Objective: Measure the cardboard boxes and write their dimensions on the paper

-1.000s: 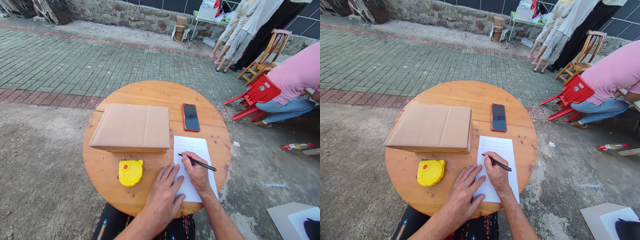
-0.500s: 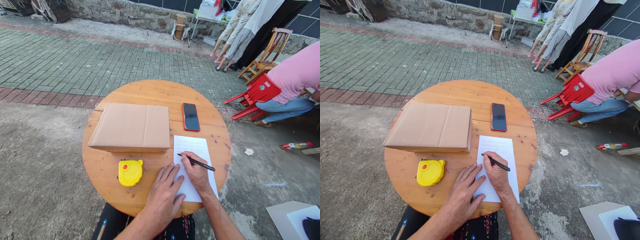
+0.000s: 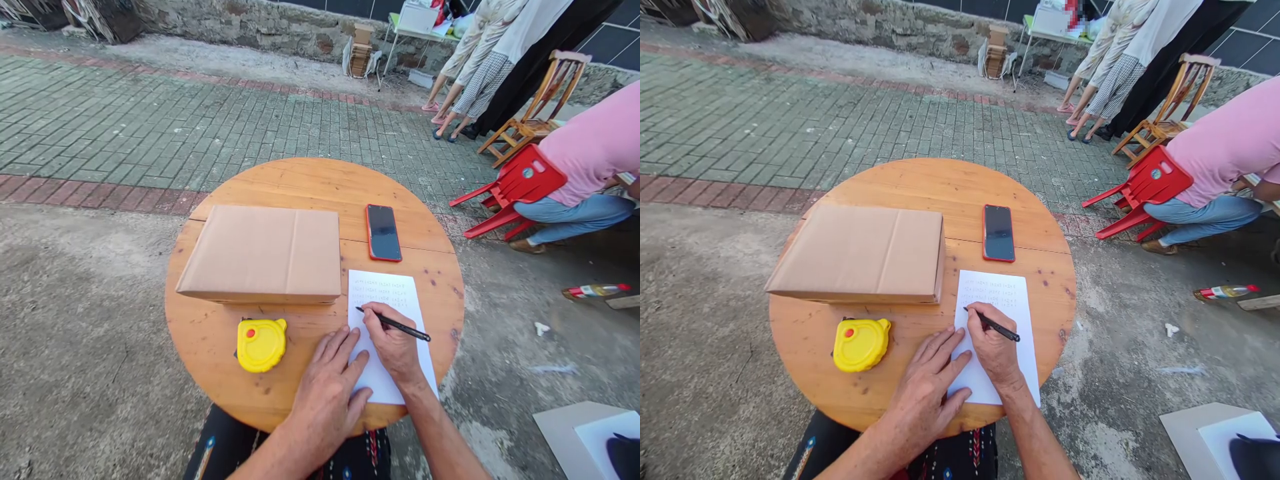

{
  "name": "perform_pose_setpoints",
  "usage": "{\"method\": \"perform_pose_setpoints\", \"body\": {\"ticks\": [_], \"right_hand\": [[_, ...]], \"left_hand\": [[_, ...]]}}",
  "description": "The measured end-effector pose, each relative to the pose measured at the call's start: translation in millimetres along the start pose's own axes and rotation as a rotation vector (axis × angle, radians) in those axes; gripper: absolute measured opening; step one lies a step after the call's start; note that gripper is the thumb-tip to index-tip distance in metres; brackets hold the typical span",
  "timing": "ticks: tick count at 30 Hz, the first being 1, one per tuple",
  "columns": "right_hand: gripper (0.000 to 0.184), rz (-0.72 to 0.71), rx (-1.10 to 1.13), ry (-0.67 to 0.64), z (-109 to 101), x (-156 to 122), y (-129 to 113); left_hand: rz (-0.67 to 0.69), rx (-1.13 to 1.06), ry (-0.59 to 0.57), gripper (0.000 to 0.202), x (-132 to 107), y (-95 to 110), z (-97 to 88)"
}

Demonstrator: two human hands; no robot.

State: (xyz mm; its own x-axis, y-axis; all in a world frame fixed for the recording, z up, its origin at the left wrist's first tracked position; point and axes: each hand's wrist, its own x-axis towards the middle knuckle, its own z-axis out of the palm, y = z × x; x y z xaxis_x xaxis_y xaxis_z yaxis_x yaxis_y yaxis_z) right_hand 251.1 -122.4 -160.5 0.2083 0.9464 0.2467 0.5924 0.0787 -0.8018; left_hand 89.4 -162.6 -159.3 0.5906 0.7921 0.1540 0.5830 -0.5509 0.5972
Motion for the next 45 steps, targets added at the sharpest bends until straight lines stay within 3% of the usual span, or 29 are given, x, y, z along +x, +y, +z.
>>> {"method": "perform_pose_setpoints", "body": {"ticks": [9,20,29,45], "right_hand": [[0.016,0.078,0.046,0.0,-1.7,-1.6,1.2],[0.016,0.028,0.008,-0.006,-0.3,-0.1,-0.7],[0.019,0.139,0.061,0.056,-1.8,-3.1,1.8],[0.018,0.081,0.018,0.065,-0.4,1.9,-4.1]], "left_hand": [[-0.009,-0.002,-0.006,0.044,0.3,-1.1,0.8],[-0.002,-0.002,-0.006,0.044,-0.4,-0.1,-0.7],[-0.01,0.0,-0.014,0.043,-0.2,-0.3,-1.1],[-0.013,-0.001,-0.021,0.043,0.5,-0.2,-1.5]]}}
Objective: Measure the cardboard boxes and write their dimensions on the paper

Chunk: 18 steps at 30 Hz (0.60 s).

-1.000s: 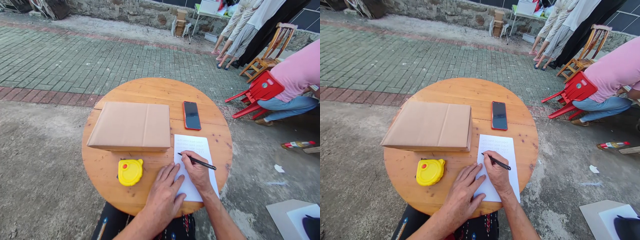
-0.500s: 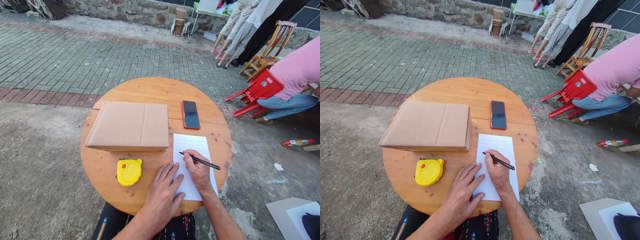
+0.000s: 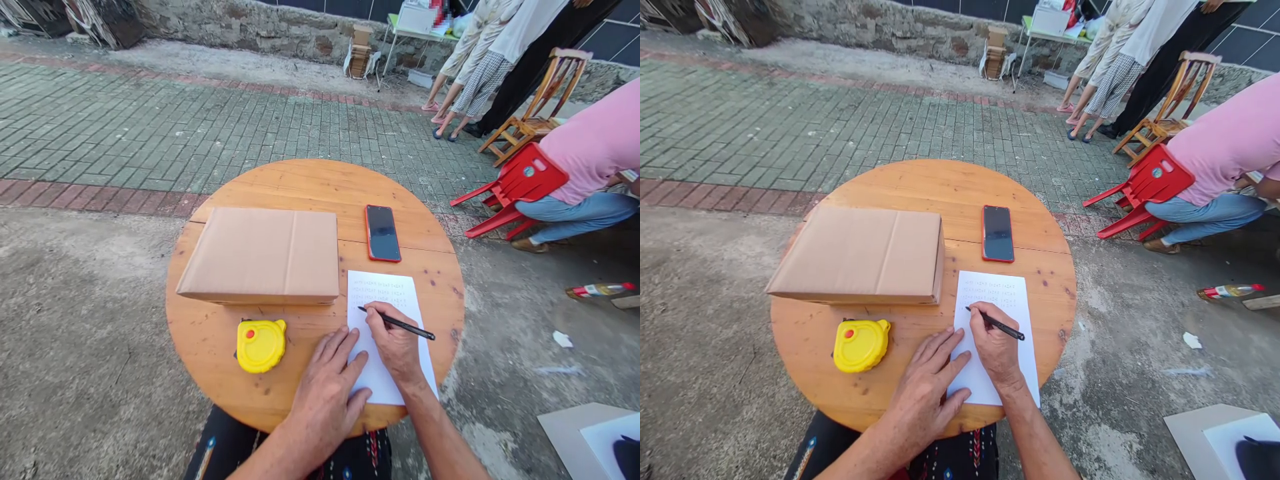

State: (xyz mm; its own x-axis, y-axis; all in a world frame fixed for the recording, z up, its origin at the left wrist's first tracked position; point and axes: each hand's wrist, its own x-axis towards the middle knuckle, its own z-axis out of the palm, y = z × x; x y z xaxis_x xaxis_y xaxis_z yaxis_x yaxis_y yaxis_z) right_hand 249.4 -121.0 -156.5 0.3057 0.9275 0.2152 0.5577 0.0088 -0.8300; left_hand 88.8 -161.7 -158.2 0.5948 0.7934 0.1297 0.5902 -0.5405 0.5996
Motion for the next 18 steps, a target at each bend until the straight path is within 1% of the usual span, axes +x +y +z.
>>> {"method": "perform_pose_setpoints", "body": {"ticks": [18], "right_hand": [[0.016,-0.024,-0.027,-0.01,1.2,-0.5,2.5]], "left_hand": [[-0.001,-0.007,0.009,0.045,0.9,0.3,-0.8]]}}
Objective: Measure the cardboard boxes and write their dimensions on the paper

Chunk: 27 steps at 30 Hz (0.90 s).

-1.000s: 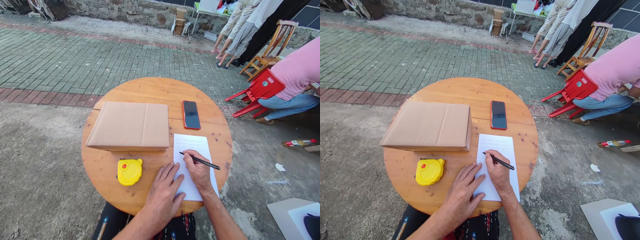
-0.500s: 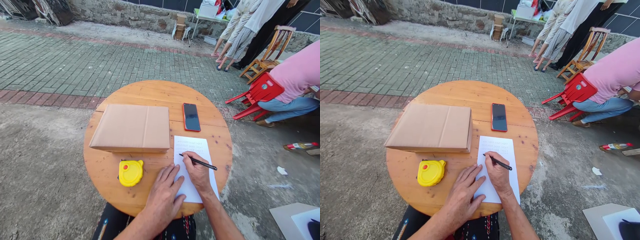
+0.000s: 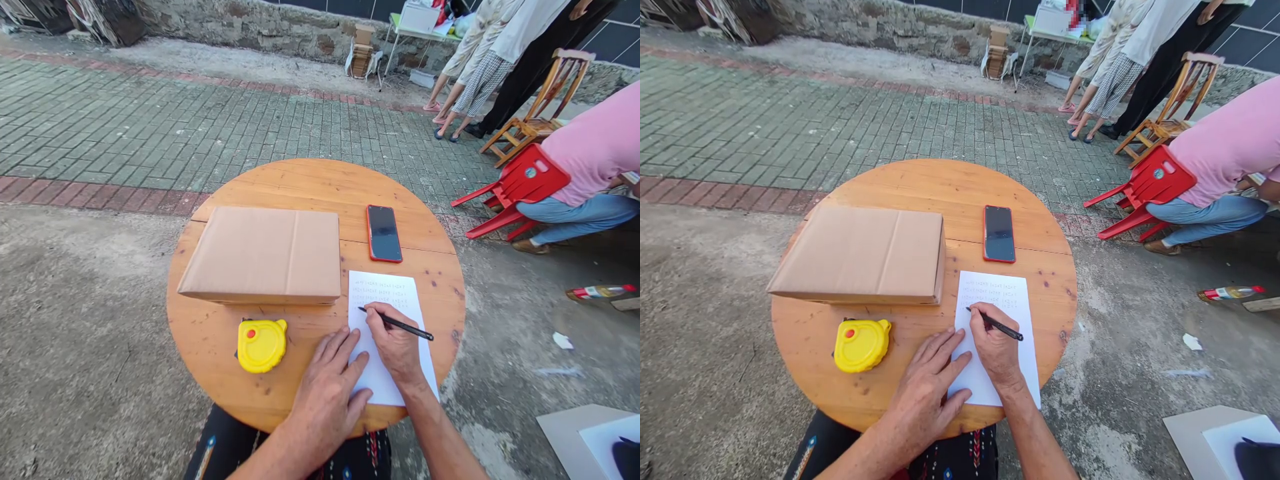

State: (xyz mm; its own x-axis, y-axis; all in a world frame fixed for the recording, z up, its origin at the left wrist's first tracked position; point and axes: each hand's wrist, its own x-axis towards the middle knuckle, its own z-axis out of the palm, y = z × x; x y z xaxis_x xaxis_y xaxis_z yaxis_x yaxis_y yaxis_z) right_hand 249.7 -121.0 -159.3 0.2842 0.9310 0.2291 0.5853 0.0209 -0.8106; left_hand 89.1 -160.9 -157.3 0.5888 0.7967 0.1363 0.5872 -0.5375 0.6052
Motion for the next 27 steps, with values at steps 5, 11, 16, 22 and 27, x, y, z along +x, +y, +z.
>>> {"method": "perform_pose_setpoints", "body": {"ticks": [5,11,16,22,27], "right_hand": [[0.017,0.005,-0.003,0.0,-1.0,-0.7,-0.8],[0.017,0.012,0.01,-0.027,-2.6,-0.2,-0.4],[0.018,0.023,-0.003,-0.004,-2.5,-0.2,0.6],[0.019,0.088,0.035,0.023,-3.2,-3.2,2.9],[0.019,0.075,0.018,0.026,-2.4,-2.1,2.9]], "left_hand": [[-0.002,0.001,-0.002,0.044,-0.6,-0.2,0.0],[0.004,-0.007,0.0,0.043,-1.4,0.5,-1.2],[0.003,-0.002,-0.003,0.043,-1.9,1.0,-1.0],[0.002,0.009,-0.006,0.043,-0.3,-0.5,-0.2],[0.003,0.013,-0.017,0.044,-0.7,0.5,-1.2]]}}
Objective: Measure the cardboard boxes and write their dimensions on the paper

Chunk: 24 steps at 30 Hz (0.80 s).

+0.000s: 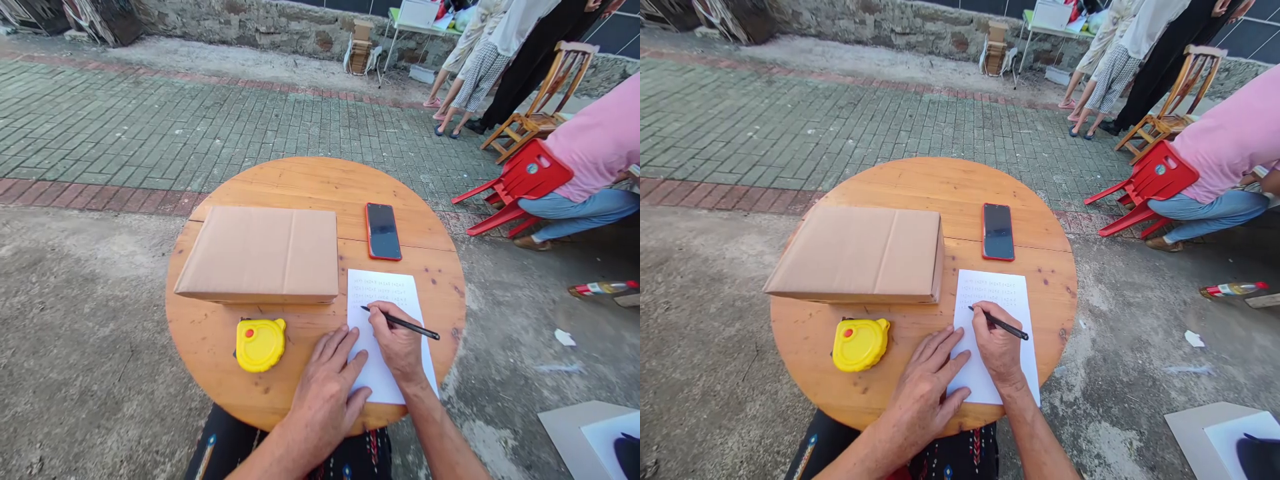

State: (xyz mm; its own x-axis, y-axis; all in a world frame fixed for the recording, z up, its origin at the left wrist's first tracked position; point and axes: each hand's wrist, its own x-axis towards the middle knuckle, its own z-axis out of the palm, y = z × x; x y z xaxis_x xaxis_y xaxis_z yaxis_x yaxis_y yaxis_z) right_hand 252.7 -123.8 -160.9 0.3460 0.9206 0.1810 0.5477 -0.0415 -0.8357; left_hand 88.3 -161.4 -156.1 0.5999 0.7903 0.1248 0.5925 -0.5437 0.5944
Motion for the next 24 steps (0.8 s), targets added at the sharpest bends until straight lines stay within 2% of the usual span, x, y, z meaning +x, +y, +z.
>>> {"method": "perform_pose_setpoints", "body": {"ticks": [7,16,20,24], "right_hand": [[0.018,-0.056,-0.023,0.022,0.3,1.1,-2.1],[0.02,0.014,0.025,-0.015,-0.6,0.3,-1.2],[0.019,-0.004,0.0,-0.012,0.2,-0.5,0.1],[0.019,0.042,0.035,0.02,-1.6,-2.4,5.5]], "left_hand": [[0.0,-0.006,0.009,0.044,-0.7,-0.6,1.7],[-0.001,-0.014,0.012,0.043,-0.6,-1.4,2.2],[-0.002,-0.018,0.009,0.044,0.0,-1.8,2.0],[0.0,-0.008,0.004,0.043,0.3,-2.0,2.5]]}}
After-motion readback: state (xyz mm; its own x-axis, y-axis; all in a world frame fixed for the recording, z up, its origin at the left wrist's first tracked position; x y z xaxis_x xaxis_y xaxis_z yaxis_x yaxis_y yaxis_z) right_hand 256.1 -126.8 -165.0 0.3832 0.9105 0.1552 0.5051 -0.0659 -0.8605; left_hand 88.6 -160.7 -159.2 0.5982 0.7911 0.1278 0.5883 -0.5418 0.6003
